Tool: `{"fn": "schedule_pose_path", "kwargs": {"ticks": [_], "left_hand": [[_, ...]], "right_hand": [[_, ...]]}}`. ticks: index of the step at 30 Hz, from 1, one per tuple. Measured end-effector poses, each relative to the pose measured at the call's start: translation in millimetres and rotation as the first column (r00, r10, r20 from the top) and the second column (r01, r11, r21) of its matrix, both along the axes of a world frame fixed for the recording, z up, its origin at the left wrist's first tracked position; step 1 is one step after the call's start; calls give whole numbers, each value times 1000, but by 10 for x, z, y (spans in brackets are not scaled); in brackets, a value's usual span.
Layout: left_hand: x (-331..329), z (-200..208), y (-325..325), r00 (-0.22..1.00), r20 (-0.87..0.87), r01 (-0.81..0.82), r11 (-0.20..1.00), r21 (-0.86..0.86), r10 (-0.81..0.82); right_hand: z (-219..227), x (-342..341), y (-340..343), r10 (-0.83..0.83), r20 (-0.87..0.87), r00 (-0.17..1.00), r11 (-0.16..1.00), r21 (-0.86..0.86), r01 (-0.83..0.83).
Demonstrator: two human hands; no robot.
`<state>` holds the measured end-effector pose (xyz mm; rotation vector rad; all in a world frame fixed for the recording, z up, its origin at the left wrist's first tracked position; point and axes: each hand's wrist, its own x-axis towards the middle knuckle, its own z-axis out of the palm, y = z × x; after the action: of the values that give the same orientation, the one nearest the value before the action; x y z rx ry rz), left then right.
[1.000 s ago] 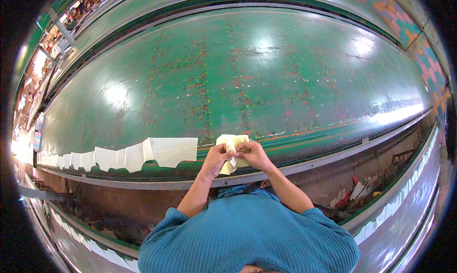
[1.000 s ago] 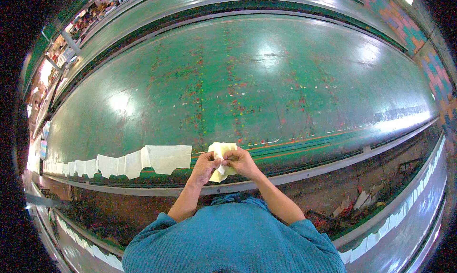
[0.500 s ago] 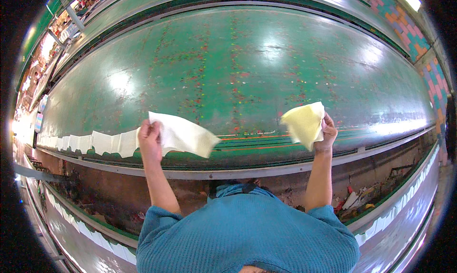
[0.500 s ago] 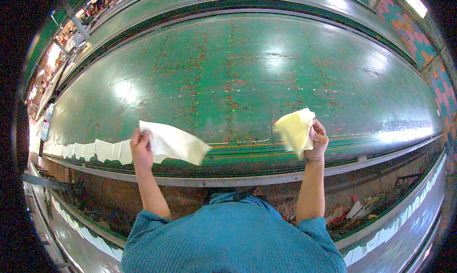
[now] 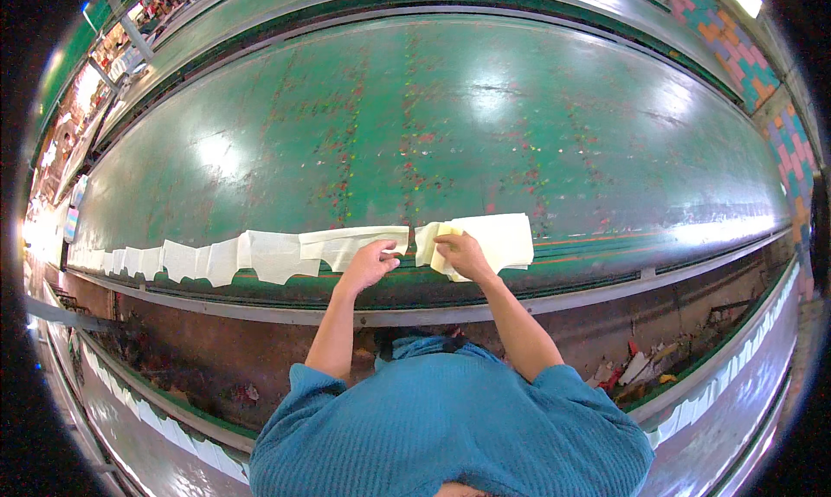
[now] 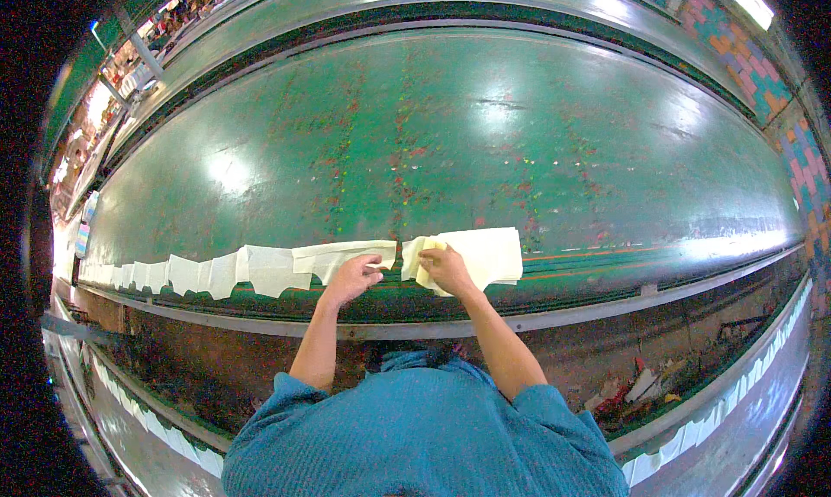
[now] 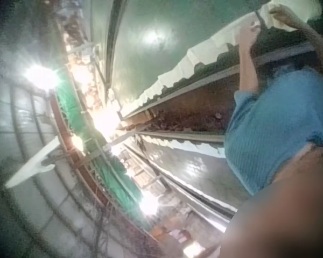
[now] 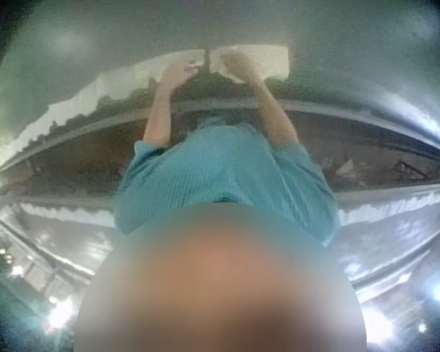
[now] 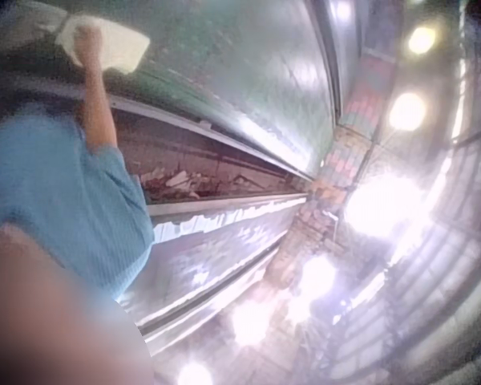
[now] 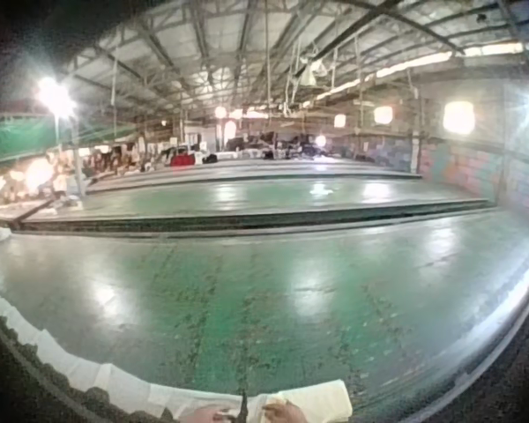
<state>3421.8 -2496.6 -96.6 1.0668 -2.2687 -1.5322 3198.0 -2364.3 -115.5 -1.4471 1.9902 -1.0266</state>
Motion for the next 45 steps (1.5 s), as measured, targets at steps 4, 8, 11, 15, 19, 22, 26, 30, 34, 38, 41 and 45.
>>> {"fn": "schedule_pose_path", "kwargs": {"ticks": [4,8,11,15,19,22,26,30,34,38,41,45], "left_hand": [[-39,-61,175,991,-99,-70,986,149,86],[-307,-31,434,975,-109,-159,952,262,193],[-682,12,675,973,-114,-152,931,332,200],[-1346,178,1192,980,-200,53,946,319,13],[-1844,467,1764,919,-306,266,964,13,-249],[-2132,632,2023,870,-347,284,932,-227,-350],[-2363,700,2106,902,-250,289,923,-254,-351],[-2550,616,2125,877,-266,353,912,-211,-401],[-2810,526,2113,925,-232,337,932,132,-301],[-3097,512,2136,948,-240,275,921,277,-211],[-3294,511,2227,946,-217,262,962,74,-241],[-3559,434,2279,960,-227,153,987,-55,-162]], "right_hand": [[134,-499,520,-214,487,847,970,6,241],[376,-946,1207,-307,735,605,885,-14,466],[505,-1104,1655,-312,807,501,831,-23,555],[638,-1055,1928,-303,772,558,805,-106,583],[775,-916,2058,-344,606,717,845,-134,518],[827,-857,2100,-290,640,711,871,-132,474],[860,-956,2200,-251,659,709,858,-187,478],[866,-1071,2308,-271,573,774,847,-241,474],[816,-1299,2377,-260,732,629,835,-157,527],[739,-1643,2410,-385,676,629,842,-23,540],[695,-1907,2408,-325,581,746,905,-39,425],[659,-2293,2354,-315,658,685,930,68,362]]}}
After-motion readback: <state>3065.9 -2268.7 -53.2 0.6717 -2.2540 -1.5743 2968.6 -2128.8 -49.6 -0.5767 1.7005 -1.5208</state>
